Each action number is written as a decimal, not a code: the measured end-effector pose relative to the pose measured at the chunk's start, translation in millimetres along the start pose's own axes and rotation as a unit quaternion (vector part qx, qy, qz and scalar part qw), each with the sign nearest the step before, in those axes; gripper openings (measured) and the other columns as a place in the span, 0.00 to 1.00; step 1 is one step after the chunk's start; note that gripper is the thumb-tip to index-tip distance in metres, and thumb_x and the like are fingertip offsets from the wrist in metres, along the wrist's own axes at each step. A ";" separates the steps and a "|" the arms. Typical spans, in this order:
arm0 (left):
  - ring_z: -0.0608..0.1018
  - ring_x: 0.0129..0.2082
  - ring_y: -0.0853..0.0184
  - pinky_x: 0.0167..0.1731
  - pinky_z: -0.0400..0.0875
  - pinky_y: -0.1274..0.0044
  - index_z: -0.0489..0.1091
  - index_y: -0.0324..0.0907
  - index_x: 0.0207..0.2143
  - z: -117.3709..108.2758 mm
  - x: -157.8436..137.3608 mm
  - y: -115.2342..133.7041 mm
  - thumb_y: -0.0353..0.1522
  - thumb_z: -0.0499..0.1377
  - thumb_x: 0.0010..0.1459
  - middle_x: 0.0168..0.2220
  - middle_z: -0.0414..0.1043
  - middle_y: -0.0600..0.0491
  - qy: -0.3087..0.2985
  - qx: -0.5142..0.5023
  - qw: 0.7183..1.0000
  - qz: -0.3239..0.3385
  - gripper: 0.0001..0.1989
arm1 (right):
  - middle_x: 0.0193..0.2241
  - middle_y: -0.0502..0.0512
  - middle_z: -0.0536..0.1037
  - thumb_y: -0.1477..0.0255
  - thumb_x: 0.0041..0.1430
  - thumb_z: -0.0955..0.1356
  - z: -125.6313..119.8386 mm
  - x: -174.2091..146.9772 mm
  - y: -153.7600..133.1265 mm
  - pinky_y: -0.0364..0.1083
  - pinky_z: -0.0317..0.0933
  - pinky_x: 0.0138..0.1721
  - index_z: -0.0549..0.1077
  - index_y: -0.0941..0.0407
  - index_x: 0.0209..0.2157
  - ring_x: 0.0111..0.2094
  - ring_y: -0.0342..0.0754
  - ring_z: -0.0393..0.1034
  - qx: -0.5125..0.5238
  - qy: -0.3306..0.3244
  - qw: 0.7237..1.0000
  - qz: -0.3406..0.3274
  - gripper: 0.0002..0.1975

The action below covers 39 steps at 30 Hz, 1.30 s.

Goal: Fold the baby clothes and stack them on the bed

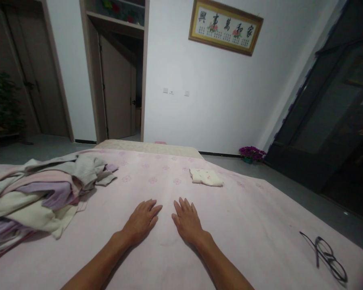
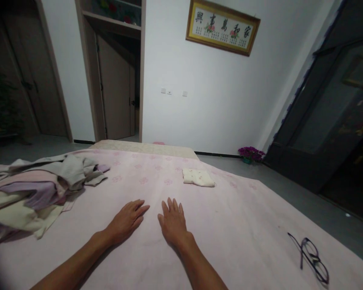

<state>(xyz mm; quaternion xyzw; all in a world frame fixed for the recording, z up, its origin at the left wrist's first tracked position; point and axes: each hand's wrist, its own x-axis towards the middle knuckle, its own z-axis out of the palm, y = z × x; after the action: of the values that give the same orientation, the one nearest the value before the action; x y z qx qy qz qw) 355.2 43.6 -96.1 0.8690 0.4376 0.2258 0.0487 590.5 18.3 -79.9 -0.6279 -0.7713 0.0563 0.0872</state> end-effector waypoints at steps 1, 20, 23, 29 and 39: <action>0.64 0.64 0.56 0.63 0.55 0.58 0.65 0.50 0.62 -1.6 -6.4 -2.6 0.37 0.49 0.66 0.65 0.62 0.45 -0.011 0.008 1.000 -0.009 0.23 | 0.70 0.58 0.47 0.59 0.70 0.54 0.1 -5.6 -3.0 0.59 0.28 0.68 0.54 0.54 0.69 0.71 0.57 0.35 0.002 -0.002 1.000 0.001 0.30; 0.67 0.63 0.57 0.64 0.58 0.62 0.69 0.39 0.59 -38.6 -94.4 -57.8 0.39 0.50 0.64 0.62 0.67 0.43 0.087 -0.004 0.978 -0.188 0.24 | 0.68 0.58 0.56 0.60 0.70 0.56 4.0 -26.1 -11.9 0.58 0.34 0.67 0.61 0.53 0.65 0.69 0.56 0.44 -0.002 0.063 0.998 -0.005 0.26; 0.68 0.62 0.58 0.63 0.59 0.62 0.64 0.39 0.61 -39.8 -93.2 -59.8 0.39 0.50 0.64 0.62 0.66 0.43 0.110 -0.056 0.972 -0.199 0.26 | 0.68 0.58 0.56 0.60 0.70 0.56 3.1 -26.2 -11.7 0.58 0.34 0.67 0.62 0.52 0.65 0.69 0.56 0.44 0.001 0.061 0.998 -0.004 0.26; 0.72 0.57 0.58 0.58 0.66 0.63 0.56 0.45 0.65 -41.7 -90.6 -67.8 0.42 0.54 0.61 0.61 0.63 0.44 0.186 -0.229 0.919 -0.263 0.31 | 0.68 0.57 0.56 0.60 0.69 0.56 2.0 -25.0 -11.3 0.57 0.34 0.67 0.62 0.52 0.65 0.69 0.55 0.43 0.009 0.054 0.999 0.000 0.26; 0.77 0.51 0.63 0.51 0.73 0.70 0.57 0.54 0.64 -90.4 -48.3 -85.1 0.39 0.62 0.55 0.63 0.61 0.49 0.370 -0.486 0.714 -0.343 0.35 | 0.68 0.57 0.57 0.61 0.69 0.57 2.8 -23.8 -11.6 0.58 0.34 0.68 0.62 0.52 0.65 0.69 0.56 0.44 0.009 0.055 0.998 0.001 0.26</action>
<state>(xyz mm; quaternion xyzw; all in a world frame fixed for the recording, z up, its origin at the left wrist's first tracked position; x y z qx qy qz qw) 228.1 47.7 -56.3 0.3626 0.5189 0.6789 0.3721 583.5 -7.3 -81.9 -0.6304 -0.7639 0.0288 0.1350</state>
